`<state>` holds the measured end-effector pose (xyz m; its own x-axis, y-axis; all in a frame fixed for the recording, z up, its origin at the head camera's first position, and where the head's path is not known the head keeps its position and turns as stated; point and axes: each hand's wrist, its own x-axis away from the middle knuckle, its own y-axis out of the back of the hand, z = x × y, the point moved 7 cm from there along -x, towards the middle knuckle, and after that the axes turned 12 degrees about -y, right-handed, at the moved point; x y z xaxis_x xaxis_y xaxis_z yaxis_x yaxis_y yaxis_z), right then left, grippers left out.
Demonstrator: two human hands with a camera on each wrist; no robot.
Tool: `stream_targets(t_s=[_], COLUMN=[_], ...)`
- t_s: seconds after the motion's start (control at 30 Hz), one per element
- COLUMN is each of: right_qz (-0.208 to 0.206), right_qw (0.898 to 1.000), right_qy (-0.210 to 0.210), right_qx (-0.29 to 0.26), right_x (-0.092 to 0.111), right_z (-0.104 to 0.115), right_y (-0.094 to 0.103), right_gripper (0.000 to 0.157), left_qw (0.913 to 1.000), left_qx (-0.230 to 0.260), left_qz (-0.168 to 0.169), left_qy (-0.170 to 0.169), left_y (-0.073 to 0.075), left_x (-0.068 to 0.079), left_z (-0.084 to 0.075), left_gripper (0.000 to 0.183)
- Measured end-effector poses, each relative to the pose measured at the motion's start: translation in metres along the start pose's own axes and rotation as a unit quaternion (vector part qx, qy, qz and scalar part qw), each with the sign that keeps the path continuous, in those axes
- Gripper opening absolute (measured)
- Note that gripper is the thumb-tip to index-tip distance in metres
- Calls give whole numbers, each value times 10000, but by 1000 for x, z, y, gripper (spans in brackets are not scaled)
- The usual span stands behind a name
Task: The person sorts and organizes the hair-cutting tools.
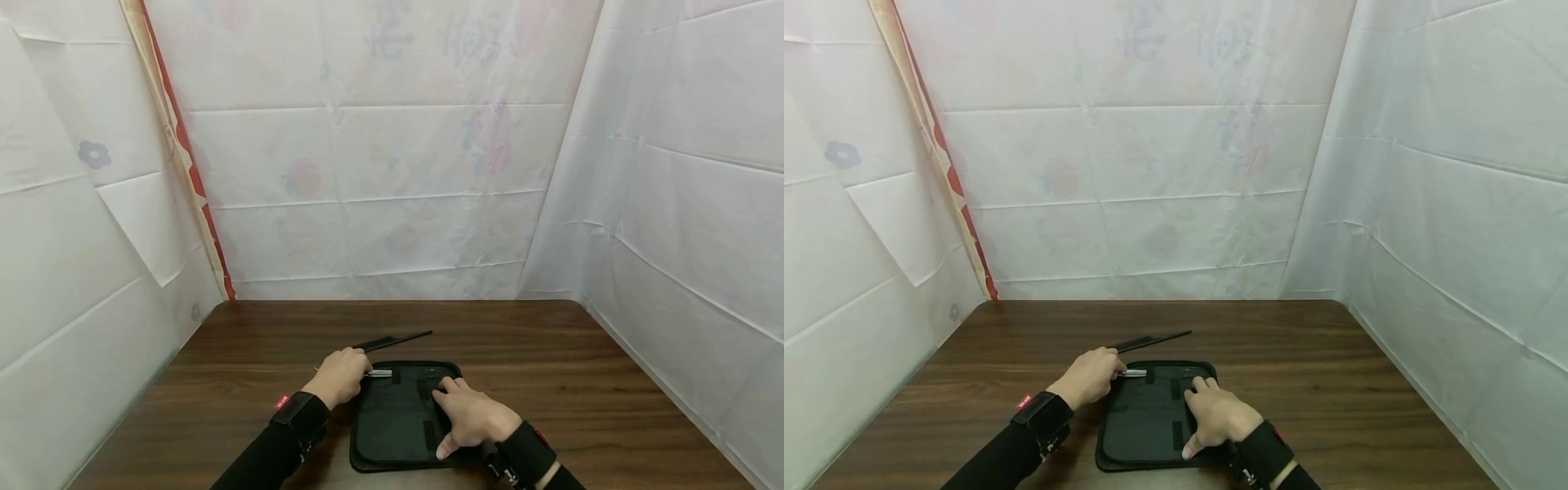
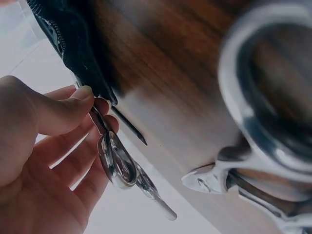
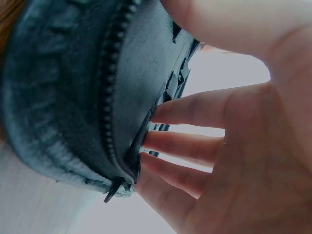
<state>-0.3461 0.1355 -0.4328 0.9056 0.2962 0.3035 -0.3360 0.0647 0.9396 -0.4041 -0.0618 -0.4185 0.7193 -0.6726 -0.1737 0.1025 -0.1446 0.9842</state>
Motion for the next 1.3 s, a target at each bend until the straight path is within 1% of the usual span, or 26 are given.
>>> stream_targets(t_s=[0.37, 0.67, 0.9, 1.3], right_qz=[-58, -89, -76, -132], right_qw=[10000, 10000, 10000, 9999], right_qy=[-33, -25, -20, 10], right_qx=[51, 24, 45, 110], right_x=[-1, -2, -2, -2], right_z=[-1, -1, -1, 0], right_y=[-2, -2, -1, -1], right_gripper=[93, 94, 93, 93], left_qw=[9999, 10000, 10000, 10000], left_qx=[-42, -40, -23, 24], left_qz=[28, -27, -73, -41], left_qy=[109, 55, 31, 32], left_y=[-5, -7, -6, -7], left_x=[-2, -4, -4, -5], left_z=[-1, -3, -4, -4], left_gripper=[24, 25, 24, 24])
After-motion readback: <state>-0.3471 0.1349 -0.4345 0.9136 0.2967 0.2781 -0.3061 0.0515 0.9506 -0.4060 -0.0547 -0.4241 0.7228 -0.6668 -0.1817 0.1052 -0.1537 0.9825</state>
